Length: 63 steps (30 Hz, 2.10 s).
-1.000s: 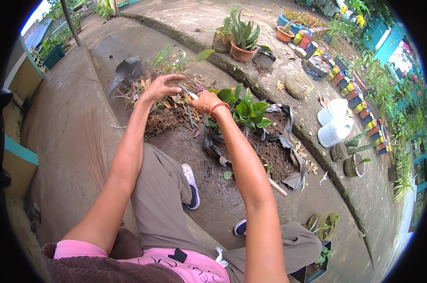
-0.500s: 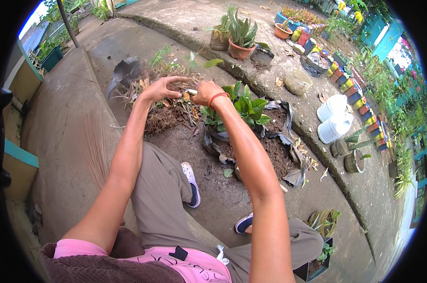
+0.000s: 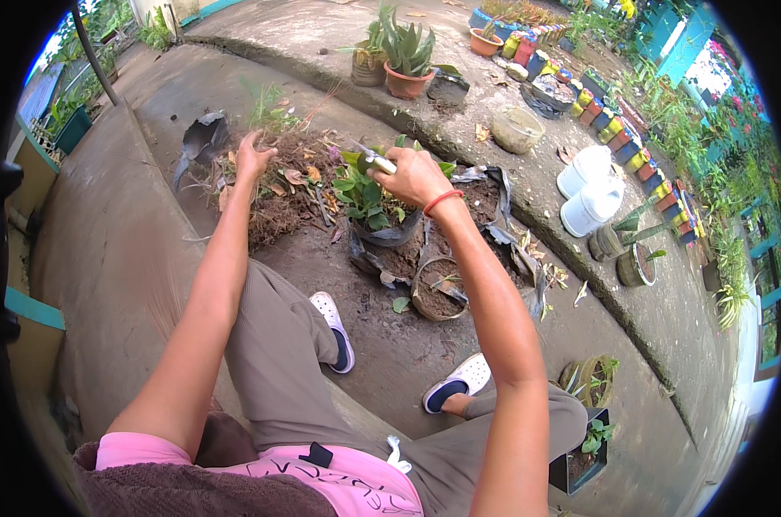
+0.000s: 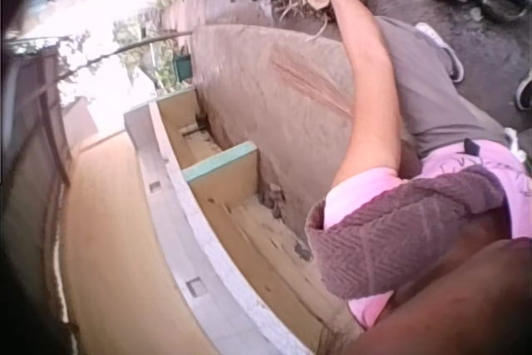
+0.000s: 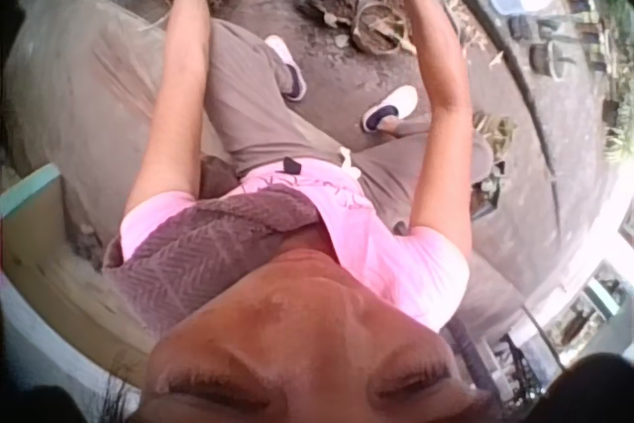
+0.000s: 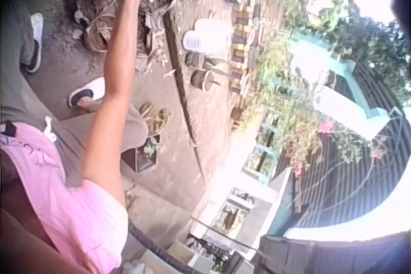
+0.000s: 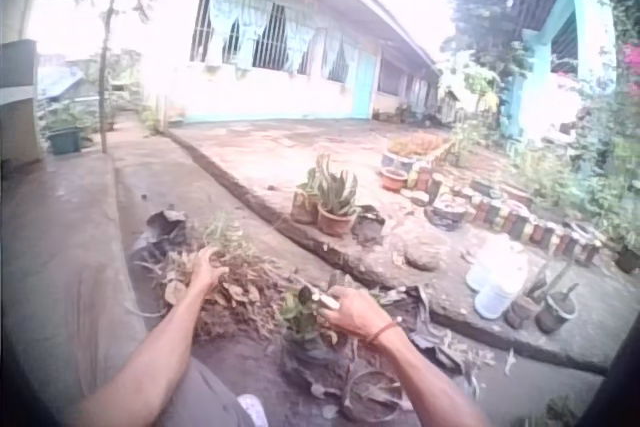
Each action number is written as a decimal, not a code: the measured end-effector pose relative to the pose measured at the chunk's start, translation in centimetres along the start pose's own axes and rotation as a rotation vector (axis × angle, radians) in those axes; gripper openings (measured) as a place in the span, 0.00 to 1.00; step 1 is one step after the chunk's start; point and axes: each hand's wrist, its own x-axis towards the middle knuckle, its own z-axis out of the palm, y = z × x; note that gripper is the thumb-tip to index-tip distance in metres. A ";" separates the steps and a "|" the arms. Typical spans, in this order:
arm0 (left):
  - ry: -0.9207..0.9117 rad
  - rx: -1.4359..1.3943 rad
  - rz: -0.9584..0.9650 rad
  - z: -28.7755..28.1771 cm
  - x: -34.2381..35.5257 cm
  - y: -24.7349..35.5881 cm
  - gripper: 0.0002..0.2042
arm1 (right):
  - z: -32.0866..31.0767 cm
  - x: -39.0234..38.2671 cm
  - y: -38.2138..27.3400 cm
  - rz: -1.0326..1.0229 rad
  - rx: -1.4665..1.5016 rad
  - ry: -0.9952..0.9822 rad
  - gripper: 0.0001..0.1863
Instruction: The person sits on the ground and uses pruning shears to trim leaves and stems from potted plants. They repeatedly cut foliage and place the trimmed pieces on the ground beside the pots.
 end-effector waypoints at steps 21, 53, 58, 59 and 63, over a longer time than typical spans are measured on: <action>-0.977 -0.093 0.477 20.1 -33.2 11.4 0.23 | -0.5 -20.8 21.3 0.955 -0.157 -0.308 0.25; -1.097 0.022 -0.276 9.9 -12.6 6.1 0.24 | 16.6 -2.5 11.0 0.723 0.616 -0.381 0.27; -1.086 0.168 -0.227 9.0 -12.1 7.8 0.15 | 14.9 0.0 11.1 0.691 0.357 -0.263 0.28; -1.075 0.287 -0.143 8.6 -11.8 8.6 0.13 | 14.3 0.0 11.3 0.683 0.402 -0.264 0.28; -0.948 0.203 -0.005 7.9 -11.7 11.8 0.12 | 13.8 -2.0 12.3 0.833 0.897 -0.295 0.20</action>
